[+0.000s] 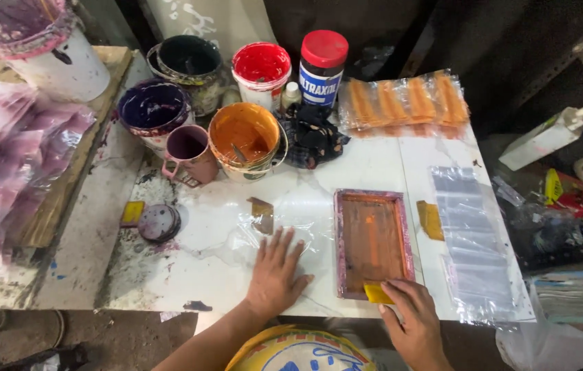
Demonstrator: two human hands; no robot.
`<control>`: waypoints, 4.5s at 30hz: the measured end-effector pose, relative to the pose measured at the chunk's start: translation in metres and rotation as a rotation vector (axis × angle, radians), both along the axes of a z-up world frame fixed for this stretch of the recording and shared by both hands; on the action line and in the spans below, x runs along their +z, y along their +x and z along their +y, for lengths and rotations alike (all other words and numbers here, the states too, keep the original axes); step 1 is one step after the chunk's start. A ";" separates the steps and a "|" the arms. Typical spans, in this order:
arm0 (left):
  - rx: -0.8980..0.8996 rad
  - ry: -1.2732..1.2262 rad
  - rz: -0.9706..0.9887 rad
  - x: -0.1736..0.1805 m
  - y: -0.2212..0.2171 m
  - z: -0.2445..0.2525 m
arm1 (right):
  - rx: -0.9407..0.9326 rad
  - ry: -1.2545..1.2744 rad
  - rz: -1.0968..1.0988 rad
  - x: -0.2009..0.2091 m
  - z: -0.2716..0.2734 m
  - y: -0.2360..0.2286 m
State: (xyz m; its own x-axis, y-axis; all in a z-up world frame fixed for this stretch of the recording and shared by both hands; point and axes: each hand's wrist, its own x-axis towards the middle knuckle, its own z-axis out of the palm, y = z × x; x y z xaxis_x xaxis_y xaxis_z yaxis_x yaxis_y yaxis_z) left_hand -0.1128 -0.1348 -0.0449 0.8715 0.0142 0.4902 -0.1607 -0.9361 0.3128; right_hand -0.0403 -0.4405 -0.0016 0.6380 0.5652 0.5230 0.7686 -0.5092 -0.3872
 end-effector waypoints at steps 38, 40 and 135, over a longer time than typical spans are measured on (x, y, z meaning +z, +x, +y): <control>-0.198 -0.156 0.191 0.040 0.074 -0.032 | -0.116 0.276 0.107 -0.019 -0.024 0.048; -0.164 -0.161 0.300 0.058 0.075 -0.035 | -0.001 0.187 0.063 -0.008 -0.021 0.041; -0.190 0.308 1.174 0.156 0.097 -0.068 | -0.031 -0.400 0.403 0.069 0.034 0.102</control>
